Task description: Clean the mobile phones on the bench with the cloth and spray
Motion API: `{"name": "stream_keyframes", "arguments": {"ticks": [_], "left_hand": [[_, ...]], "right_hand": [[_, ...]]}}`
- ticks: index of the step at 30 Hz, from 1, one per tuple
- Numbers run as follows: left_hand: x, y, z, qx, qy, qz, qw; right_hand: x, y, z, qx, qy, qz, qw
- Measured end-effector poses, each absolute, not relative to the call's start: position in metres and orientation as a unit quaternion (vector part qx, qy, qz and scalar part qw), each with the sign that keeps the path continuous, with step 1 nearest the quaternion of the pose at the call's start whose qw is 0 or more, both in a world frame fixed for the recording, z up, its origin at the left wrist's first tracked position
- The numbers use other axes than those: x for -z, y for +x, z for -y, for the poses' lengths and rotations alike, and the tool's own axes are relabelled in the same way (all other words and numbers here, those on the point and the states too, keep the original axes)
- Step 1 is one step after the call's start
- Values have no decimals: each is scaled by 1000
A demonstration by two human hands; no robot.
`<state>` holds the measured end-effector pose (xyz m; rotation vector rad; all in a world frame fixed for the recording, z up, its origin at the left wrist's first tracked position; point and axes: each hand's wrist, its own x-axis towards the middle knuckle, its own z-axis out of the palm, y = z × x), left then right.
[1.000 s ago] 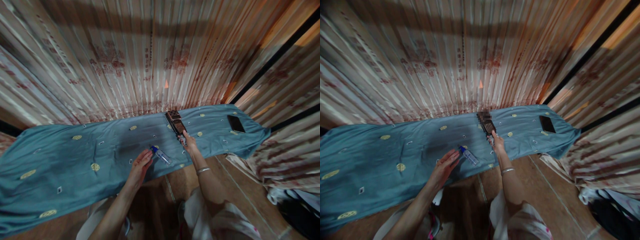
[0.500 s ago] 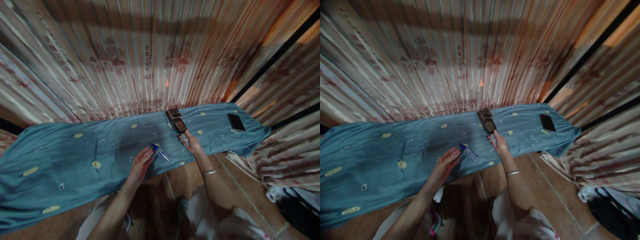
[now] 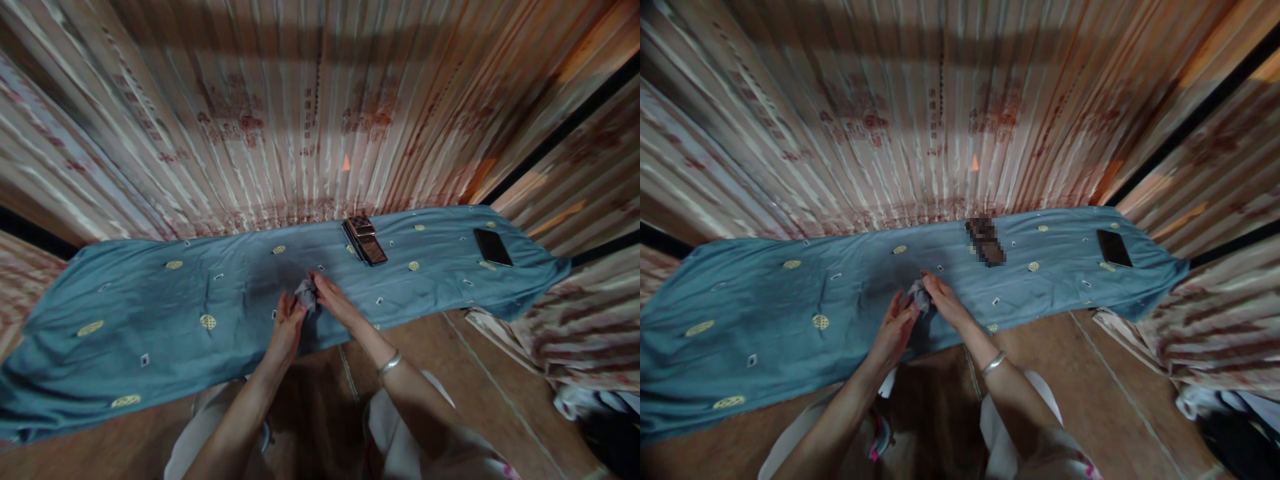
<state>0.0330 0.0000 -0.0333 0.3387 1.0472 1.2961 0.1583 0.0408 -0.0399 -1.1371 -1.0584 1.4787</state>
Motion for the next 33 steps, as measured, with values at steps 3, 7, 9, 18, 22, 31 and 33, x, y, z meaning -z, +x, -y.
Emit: {"name": "stream_keyframes", "arguments": {"ticks": [3,7,9,18,22,31,33], "left_hand": [[30,23,-3,-581,172,-467,644],[27,8,-3,-595,193,-468,624],[27,3,-2,-593,197,-482,614],[24,-3,-3,-587,223,-529,571],[26,-5,-6,-581,277,-540,543],[20,26,3,-591,424,-499,471],[23,32,7,-566,485,-496,445]], "right_hand": [[36,153,-37,-529,-484,564,409],[19,162,-34,-340,-539,667,387],[12,169,-35,-198,-575,674,420],[34,182,-47,-138,-613,714,309],[38,181,-39,-148,-614,736,244],[29,195,-13,-127,-604,750,236],[22,204,-10,-114,-620,729,267]]}}
